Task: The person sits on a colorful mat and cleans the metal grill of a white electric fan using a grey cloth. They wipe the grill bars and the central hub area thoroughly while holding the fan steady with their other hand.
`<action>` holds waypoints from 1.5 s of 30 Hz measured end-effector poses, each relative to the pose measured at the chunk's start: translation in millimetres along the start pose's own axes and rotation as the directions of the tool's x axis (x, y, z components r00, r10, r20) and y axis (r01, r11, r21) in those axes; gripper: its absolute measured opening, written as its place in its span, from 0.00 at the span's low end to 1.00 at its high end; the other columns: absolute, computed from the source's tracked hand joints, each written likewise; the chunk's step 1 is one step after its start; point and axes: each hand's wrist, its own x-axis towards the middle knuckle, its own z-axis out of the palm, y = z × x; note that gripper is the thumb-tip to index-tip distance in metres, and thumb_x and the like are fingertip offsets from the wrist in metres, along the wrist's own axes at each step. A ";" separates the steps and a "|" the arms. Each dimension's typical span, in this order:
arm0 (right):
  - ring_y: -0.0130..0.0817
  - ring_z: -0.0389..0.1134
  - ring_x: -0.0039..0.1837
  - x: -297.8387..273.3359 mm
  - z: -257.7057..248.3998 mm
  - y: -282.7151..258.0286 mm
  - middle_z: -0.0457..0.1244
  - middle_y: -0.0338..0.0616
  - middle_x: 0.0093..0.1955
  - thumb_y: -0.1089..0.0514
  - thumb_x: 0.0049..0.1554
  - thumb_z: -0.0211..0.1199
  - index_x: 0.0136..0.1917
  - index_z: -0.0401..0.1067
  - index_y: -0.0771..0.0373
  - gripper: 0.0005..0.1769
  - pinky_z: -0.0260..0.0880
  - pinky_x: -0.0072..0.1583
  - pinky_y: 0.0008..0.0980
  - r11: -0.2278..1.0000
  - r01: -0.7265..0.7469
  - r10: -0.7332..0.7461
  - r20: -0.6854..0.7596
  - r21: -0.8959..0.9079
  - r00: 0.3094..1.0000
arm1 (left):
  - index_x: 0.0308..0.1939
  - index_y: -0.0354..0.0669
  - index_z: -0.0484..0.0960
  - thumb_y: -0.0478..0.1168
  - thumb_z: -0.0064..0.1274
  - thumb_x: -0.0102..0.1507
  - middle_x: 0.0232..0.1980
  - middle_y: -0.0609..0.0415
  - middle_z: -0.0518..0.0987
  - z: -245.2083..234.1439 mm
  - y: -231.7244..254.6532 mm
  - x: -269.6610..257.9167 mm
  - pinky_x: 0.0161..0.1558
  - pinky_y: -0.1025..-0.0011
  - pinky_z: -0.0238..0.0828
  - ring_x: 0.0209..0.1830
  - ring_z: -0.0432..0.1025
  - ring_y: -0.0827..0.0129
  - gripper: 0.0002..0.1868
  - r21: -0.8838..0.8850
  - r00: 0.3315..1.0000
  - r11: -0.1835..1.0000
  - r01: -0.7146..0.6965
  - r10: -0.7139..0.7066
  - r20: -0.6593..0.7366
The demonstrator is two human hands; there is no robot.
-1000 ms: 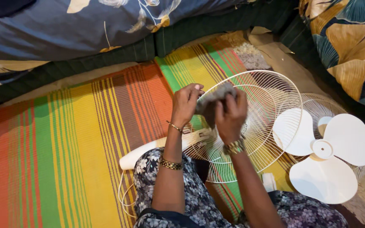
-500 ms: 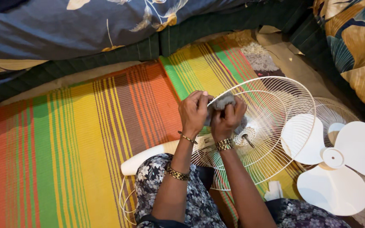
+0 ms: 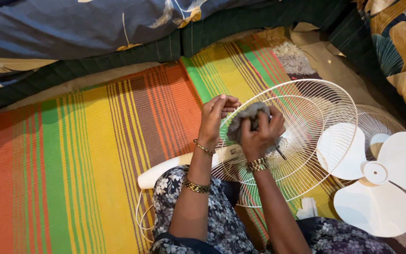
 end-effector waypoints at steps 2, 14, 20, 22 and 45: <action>0.54 0.60 0.67 11.8 3.3 -12.1 0.61 0.54 0.63 0.61 0.44 0.69 0.45 0.73 0.67 0.15 0.55 0.65 0.59 0.998 0.051 -0.052 -0.045 -0.028 0.998 | 0.51 0.32 0.83 0.49 0.41 0.74 0.48 0.46 0.85 0.2 3.6 -1.1 0.51 0.72 0.70 0.47 0.75 0.69 0.22 0.040 0.998 0.999 -0.030 0.028 0.052; 0.53 0.59 0.70 -4.7 33.0 -2.0 0.61 0.51 0.65 0.57 0.52 0.69 0.49 0.73 0.66 0.14 0.53 0.67 0.57 0.999 -0.043 0.042 -0.057 -0.018 0.997 | 0.66 0.31 0.76 0.50 0.37 0.75 0.61 0.47 0.80 5.5 21.3 -8.0 0.65 0.68 0.68 0.61 0.73 0.65 0.27 0.153 0.948 0.984 -0.088 0.036 0.316; 0.53 0.59 0.70 -10.8 26.5 2.1 0.61 0.51 0.64 0.58 0.50 0.67 0.49 0.74 0.66 0.14 0.53 0.66 0.56 0.999 -0.001 -0.001 -0.040 -0.052 0.999 | 0.66 0.32 0.76 0.52 0.37 0.75 0.66 0.46 0.78 4.3 22.5 -8.2 0.71 0.66 0.63 0.69 0.70 0.63 0.28 0.187 0.946 0.975 -0.122 0.057 0.320; 0.53 0.59 0.70 -15.6 26.3 6.0 0.61 0.52 0.64 0.58 0.52 0.68 0.49 0.74 0.66 0.14 0.53 0.67 0.56 0.998 0.019 -0.021 -0.028 -0.061 0.999 | 0.66 0.32 0.76 0.52 0.37 0.75 0.66 0.45 0.77 3.9 22.5 -7.5 0.71 0.66 0.62 0.69 0.69 0.62 0.28 0.204 0.946 0.970 -0.133 0.063 0.319; 0.56 0.61 0.68 -94.9 14.3 65.6 0.60 0.60 0.66 0.63 0.52 0.60 0.53 0.70 0.69 0.15 0.57 0.67 0.55 0.969 0.138 -0.114 0.121 -0.206 0.986 | 0.66 0.33 0.76 0.54 0.41 0.73 0.65 0.47 0.79 2.2 18.7 -4.6 0.67 0.66 0.66 0.67 0.71 0.63 0.29 0.205 0.947 0.972 -0.116 0.045 0.319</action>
